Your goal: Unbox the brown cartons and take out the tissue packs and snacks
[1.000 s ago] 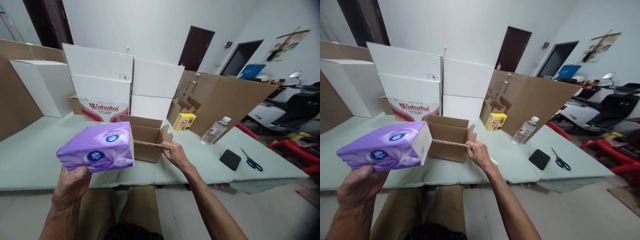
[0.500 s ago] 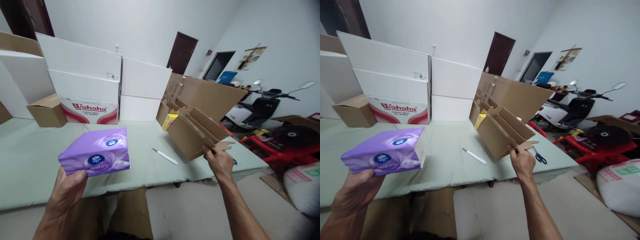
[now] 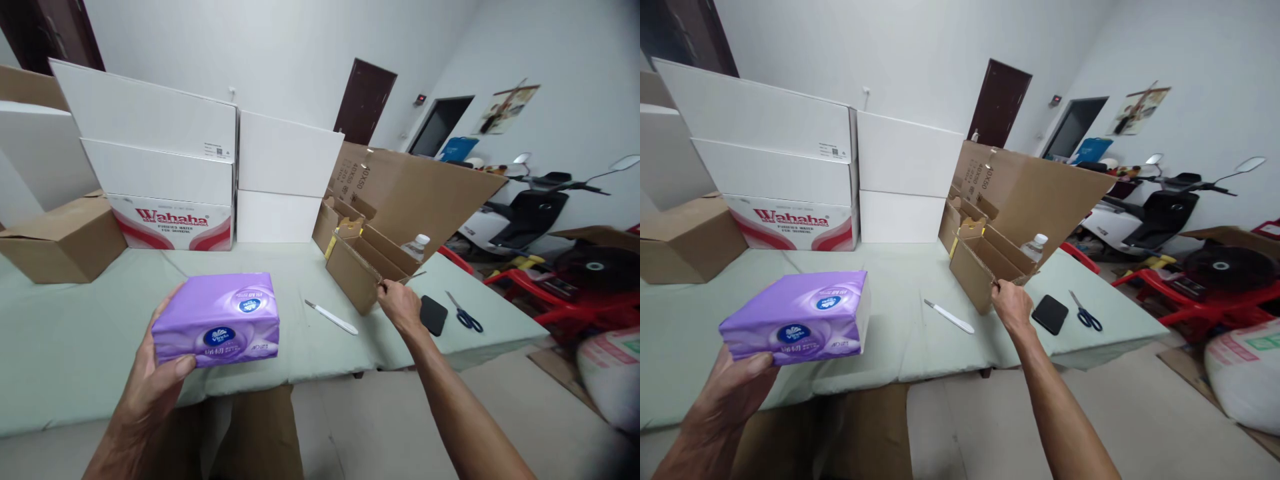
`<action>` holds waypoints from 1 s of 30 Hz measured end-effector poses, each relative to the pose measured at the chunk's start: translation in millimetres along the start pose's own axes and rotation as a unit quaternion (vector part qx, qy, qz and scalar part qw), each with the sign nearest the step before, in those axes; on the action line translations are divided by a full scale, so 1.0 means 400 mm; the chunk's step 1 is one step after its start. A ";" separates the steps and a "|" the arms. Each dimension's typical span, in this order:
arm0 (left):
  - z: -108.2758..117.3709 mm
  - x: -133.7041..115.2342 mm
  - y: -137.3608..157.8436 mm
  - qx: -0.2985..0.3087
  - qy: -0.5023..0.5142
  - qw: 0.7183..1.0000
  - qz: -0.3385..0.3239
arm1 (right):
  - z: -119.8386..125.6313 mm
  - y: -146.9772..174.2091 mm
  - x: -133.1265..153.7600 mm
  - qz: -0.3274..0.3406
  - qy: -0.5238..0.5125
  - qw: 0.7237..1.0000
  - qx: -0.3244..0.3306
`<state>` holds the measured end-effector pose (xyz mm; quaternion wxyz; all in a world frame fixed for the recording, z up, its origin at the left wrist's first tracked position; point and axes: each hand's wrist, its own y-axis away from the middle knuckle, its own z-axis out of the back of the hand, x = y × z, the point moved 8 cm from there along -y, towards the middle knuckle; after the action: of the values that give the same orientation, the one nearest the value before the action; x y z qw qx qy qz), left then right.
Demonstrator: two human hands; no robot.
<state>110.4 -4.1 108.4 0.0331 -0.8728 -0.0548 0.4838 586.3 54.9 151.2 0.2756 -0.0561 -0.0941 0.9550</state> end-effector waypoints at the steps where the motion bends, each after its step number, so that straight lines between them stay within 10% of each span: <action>1: -0.005 0.007 -0.003 0.002 0.001 1.000 0.005 | -0.001 -0.006 0.006 0.003 0.000 1.000 0.002; 20: -0.020 0.067 -0.040 -0.006 -0.036 0.997 0.063 | -0.014 -0.064 -0.084 -0.013 0.047 0.999 -0.007; 30: -0.046 0.083 -0.037 0.003 -0.052 0.996 0.066 | -0.036 -0.149 0.021 0.030 0.010 0.999 -0.016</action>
<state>142.8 14.6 91.8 0.0010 -0.8481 0.0034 0.5299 612.4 111.0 149.2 0.2465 -0.0731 -0.1053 0.9606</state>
